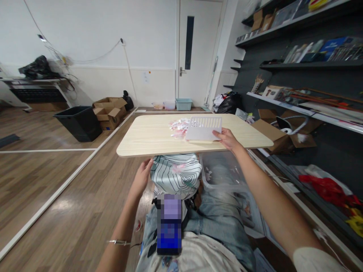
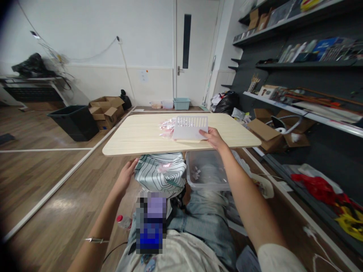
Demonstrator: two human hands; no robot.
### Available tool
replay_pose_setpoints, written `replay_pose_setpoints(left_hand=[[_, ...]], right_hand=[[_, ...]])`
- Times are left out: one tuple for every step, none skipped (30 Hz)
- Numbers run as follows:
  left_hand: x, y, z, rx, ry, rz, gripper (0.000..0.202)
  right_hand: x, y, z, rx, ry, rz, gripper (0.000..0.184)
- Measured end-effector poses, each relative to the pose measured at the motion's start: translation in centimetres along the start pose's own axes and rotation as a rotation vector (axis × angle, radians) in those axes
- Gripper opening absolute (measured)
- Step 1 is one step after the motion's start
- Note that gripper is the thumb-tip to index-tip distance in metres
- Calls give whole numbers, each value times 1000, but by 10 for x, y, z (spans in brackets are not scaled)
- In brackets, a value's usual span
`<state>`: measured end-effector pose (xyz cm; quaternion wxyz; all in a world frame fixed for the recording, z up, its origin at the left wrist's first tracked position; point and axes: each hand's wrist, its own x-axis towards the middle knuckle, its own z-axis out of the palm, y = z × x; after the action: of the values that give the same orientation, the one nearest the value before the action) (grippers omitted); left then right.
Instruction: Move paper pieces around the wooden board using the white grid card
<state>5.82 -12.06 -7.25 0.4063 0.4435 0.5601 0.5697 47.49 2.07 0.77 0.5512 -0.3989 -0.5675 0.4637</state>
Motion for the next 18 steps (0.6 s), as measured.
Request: replay_pose_setpoints(left_hand=[[-3, 2, -10, 87, 8, 13, 61], [-5, 6, -22, 164, 17, 29, 59], [-7, 11, -34, 206, 19, 40, 58], [-8, 17, -45, 213, 21, 50, 58], [-8, 26, -56, 199, 48, 71, 57], [-6, 35, -64, 181, 96, 115, 54], [-2, 46, -71, 173, 152, 178, 50], [4, 56, -75, 179, 215, 256, 46], [12, 65, -76, 204, 262, 331, 43], [23, 73, -75, 248, 287, 392, 41], [35, 79, -71, 307, 290, 436, 40], [47, 83, -66, 381, 261, 461, 39], [60, 84, -59, 465, 211, 473, 36], [72, 83, -51, 556, 145, 479, 34], [83, 81, -43, 651, 66, 481, 32], [91, 78, -34, 749, -21, 481, 34], [97, 75, -26, 850, -98, 478, 39], [100, 71, -19, 951, -159, 468, 45]], right_hand=[[0, 0, 0, 3, -4, 3, 68], [0, 0, 0, 3, -10, 7, 67], [0, 1, 0, 2, -18, 11, 66], [0, 1, 0, 0, -25, 15, 65], [0, 1, 0, -1, -29, 18, 65], [0, 1, 0, -5, -34, 22, 65], [0, 1, -1, -12, -40, 23, 66], [0, 1, -1, -24, -46, 24, 66], [1, 1, -1, -40, -52, 23, 66], [1, 2, -1, -58, -58, 20, 67], [1, 2, -2, -76, -62, 16, 67], [2, 2, -2, -92, -66, 13, 67], [2, 2, -2, -106, -71, 10, 68], [2, 2, -3, -117, -77, 8, 68], [2, 2, -3, -124, -84, 9, 69], [2, 2, -3, -128, -90, 12, 69], [2, 2, -3, -128, -95, 15, 69], [2, 2, -3, -125, -99, 19, 69]])
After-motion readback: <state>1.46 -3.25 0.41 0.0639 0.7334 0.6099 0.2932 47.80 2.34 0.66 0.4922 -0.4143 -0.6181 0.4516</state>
